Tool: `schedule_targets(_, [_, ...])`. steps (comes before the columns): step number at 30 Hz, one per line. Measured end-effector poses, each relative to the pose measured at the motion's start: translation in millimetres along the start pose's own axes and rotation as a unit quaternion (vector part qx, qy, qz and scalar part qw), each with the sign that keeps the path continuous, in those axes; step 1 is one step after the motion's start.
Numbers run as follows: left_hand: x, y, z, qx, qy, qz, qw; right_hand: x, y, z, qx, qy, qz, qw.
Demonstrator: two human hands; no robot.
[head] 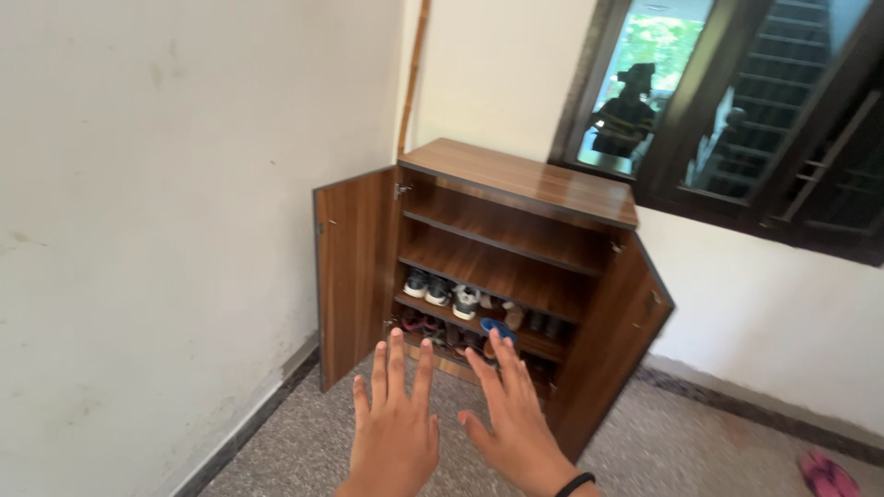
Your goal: The person repeatedly takes pairs of shoes and sandals from a wooden shoe cabinet and places them on the tiled floor near a parked car. The person handles formal shoes, flip-flops, and sneakers one by one, moving them from the cabinet shelves to the floor.
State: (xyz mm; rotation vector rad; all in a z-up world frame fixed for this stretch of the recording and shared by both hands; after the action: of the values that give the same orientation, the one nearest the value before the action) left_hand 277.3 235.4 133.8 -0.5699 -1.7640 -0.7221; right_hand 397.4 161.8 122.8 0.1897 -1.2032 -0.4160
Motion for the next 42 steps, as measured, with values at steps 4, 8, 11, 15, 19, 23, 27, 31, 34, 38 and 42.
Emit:
schedule_targets(4, [3,35,20,0.008,-0.006,0.003,1.0,-21,41,4,0.022,0.002,0.009,1.0])
schedule_targets(8, [-5,74,42,-0.024,-0.03,0.02,0.999,-38,84,-6,-0.017,0.009,0.03,0.999])
schedule_targets(11, [-8,102,71,-0.029,-0.042,0.042,0.998,-49,116,-7,-0.033,0.0,0.029,0.999])
schedule_targets(15, [-10,145,114,-0.033,-0.028,0.081,0.996,-71,160,-8,-0.066,0.014,0.026,0.997])
schedule_targets(19, [-21,188,144,-0.035,-0.025,0.094,0.995,-101,192,-20,-0.106,0.042,0.036,0.993])
schedule_targets(23, [-49,226,147,-0.043,-0.048,0.124,0.99,-121,213,-44,-0.139,0.01,0.067,0.988])
schedule_targets(27, [-91,267,141,-0.082,-0.07,0.147,0.983,-118,243,-93,-0.141,0.01,0.03,0.99])
schedule_targets(31, [-143,331,134,-0.11,-0.076,0.129,0.983,-133,281,-162,-0.171,0.03,0.018,0.985])
schedule_targets(34, [-190,405,127,-0.136,-0.063,0.084,0.985,-159,315,-233,-0.211,0.036,0.045,0.976])
schedule_targets(38, [-250,515,106,-0.144,-0.05,0.069,0.986,-179,375,-326,-0.199,0.038,0.028,0.979])
schedule_targets(42, [-294,630,85,-0.102,-0.016,0.133,0.986,-182,447,-419,-0.203,0.002,0.046,0.978])
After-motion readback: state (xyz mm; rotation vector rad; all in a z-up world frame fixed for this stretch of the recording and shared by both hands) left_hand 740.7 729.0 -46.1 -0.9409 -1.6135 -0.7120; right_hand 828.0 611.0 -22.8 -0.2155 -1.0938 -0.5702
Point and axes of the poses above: each hand's wrist, its own y-axis towards the middle knuckle, its own x-axis out of the back of the hand, z = x × y, the point moved 8 cm from there along y, towards the middle knuckle, and after that the axes turned 4 degrees about x, right-handed, at the moved point
